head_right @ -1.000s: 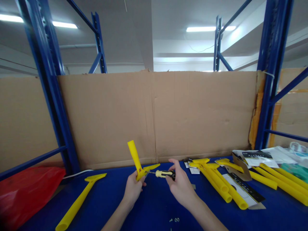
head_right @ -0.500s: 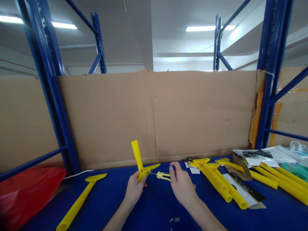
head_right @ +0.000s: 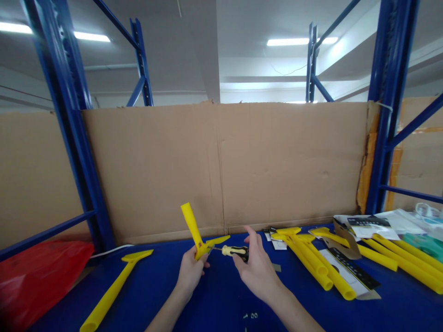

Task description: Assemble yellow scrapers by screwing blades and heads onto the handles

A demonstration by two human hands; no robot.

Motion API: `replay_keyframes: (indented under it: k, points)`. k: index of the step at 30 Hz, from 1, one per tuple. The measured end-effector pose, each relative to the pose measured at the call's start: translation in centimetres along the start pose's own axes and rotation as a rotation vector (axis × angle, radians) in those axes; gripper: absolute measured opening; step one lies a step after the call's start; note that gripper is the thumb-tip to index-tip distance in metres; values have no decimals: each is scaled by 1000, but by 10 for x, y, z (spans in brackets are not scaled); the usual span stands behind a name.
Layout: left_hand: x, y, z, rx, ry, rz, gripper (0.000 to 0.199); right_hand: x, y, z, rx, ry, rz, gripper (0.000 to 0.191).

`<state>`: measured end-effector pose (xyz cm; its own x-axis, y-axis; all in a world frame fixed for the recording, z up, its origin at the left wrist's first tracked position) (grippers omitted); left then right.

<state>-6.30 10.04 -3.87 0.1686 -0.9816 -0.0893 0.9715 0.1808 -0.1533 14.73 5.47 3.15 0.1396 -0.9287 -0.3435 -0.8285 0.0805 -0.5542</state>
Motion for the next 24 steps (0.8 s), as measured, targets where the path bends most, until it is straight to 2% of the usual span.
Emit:
replay_keyframes:
  k: [3, 8, 11, 16, 22, 24]
  points:
    - [0, 1, 1, -16, -9, -14, 20, -2, -1, -1, -50, -24, -30, 51]
    - [-1, 4, 0, -103, 47, -51, 20, -8, -12, 3, 108, 47, 15, 30]
    - [-2, 3, -1, -100, 44, -37, 20, -6, -9, 5, 112, 76, 14, 33]
    - [-2, 2, -1, -76, -10, -19, 21, -2, -3, -3, 57, -23, -22, 47]
    - [-2, 5, 0, -129, 43, -57, 21, -6, -7, -3, 232, 76, -70, 28]
    - [-2, 5, 0, -127, 53, -58, 21, -5, -5, -3, 296, 112, -107, 27]
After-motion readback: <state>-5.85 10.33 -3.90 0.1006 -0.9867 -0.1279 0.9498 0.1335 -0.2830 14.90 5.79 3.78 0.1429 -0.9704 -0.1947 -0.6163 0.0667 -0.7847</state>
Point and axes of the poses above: each hand's wrist, its own x-axis away from the middle knuckle, its own y-axis out of the palm, z = x × y, the point moved 7 cm from there along -x, towards the middle knuckle, and after that the axes turned 9 degrees about -z, right-handed, at the moved point
